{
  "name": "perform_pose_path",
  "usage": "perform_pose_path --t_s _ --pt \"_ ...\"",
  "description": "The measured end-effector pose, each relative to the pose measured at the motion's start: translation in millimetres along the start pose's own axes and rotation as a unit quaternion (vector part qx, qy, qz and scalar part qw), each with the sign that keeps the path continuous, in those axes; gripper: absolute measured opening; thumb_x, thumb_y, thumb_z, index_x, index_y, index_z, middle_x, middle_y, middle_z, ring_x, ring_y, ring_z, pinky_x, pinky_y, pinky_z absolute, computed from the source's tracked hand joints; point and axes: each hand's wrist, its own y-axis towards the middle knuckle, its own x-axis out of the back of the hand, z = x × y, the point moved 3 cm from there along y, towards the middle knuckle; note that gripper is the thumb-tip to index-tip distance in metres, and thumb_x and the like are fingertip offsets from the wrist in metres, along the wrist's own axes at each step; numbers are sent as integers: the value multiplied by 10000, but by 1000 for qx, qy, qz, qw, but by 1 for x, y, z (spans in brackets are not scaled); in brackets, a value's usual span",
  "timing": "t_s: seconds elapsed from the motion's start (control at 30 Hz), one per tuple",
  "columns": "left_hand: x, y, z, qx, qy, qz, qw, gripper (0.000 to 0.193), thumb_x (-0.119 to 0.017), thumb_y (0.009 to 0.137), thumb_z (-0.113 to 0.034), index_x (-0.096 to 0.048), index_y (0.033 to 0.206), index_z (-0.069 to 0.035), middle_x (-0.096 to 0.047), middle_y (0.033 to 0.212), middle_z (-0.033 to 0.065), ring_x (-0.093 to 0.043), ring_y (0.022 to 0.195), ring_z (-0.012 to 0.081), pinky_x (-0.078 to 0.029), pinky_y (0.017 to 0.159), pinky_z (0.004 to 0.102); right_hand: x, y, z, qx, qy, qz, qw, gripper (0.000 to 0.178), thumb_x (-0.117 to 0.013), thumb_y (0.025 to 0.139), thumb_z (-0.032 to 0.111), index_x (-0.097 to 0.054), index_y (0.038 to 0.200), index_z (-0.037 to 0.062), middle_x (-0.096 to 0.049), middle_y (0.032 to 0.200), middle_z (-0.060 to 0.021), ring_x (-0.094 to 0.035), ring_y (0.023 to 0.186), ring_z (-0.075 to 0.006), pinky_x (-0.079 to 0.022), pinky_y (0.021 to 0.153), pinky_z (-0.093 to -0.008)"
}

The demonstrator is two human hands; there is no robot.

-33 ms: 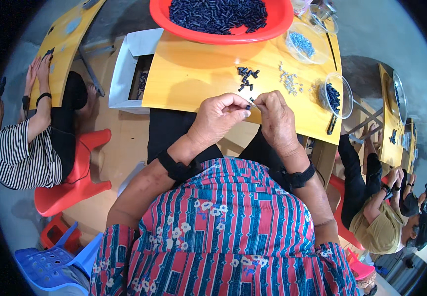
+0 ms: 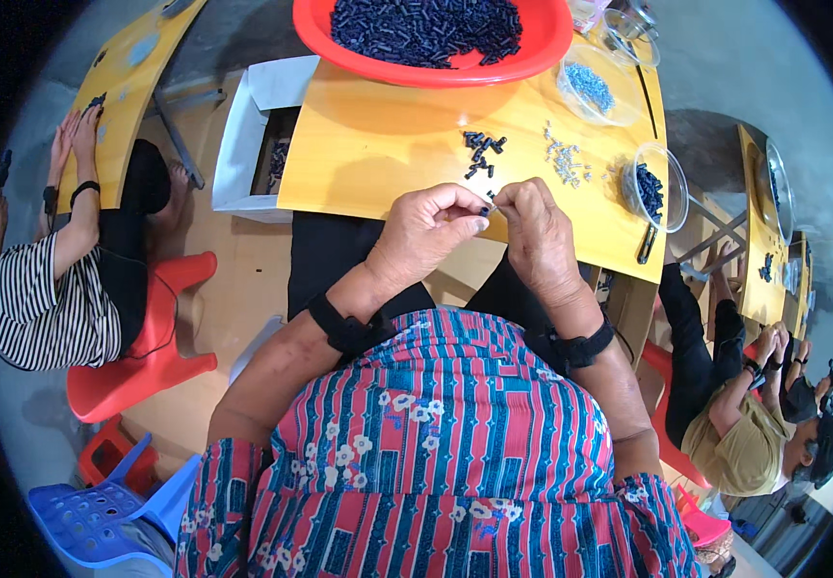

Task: Manually assembling small plastic components at a workshop workstation.

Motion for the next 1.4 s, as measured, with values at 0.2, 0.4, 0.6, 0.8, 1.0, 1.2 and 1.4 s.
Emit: perform_pose_path --t_s 0.2,0.4,0.6,0.8,1.0,1.2,1.4 --pt "1 -2 -1 0 -12 5 1000 161 -647 897 0 -656 1054 31 -682 982 38 -639 899 87 -531 830 245 -4 1 15 16 -59 40 997 178 -560 834 -12 -540 999 50 -550 891 -158 -608 755 -368 -515 625 -429" --pt "5 -5 1 8 35 -10 999 161 -653 891 1 -664 1047 37 -691 981 49 -652 913 107 -540 842 257 -8 2 16 19 -1 19 1000 169 -574 844 -16 -532 995 45 -547 884 -168 -598 754 -389 -503 651 -462" --pt "10 1 -2 -41 30 -12 999 157 -661 884 3 -674 1036 39 -697 995 55 -649 917 102 -532 867 260 -15 7 5 -23 107 -37 993 163 -621 849 -10 -616 1006 32 -608 865 -172 -620 788 -377 -512 684 -414" --pt "10 4 0 -32 34 6 999 148 -664 891 -16 -682 1030 30 -698 957 44 -643 883 92 -529 839 248 -9 4 6 -5 95 -35 995 170 -616 838 -30 -639 992 40 -619 839 -154 -633 784 -351 -516 687 -398" --pt "10 9 -3 -20 -27 30 999 141 -671 900 -47 -685 1021 22 -695 935 33 -633 825 85 -527 791 240 -14 4 2 21 70 -77 994 171 -569 845 -56 -589 979 47 -597 799 -154 -631 701 -315 -514 644 -382" --pt "15 11 -5 -36 33 50 998 147 -671 913 -87 -677 1014 18 -686 907 28 -628 802 84 -528 761 241 -5 3 6 -53 162 -70 983 143 -565 896 -15 -557 1023 50 -574 760 -103 -591 568 -176 -496 557 -326" --pt "14 10 -6 -10 -7 62 998 126 -669 913 -81 -679 969 31 -666 804 28 -621 719 68 -525 667 212 -9 5 7 -24 175 -41 983 112 -574 908 -6 -556 1006 46 -575 763 -97 -601 586 -177 -502 565 -322"
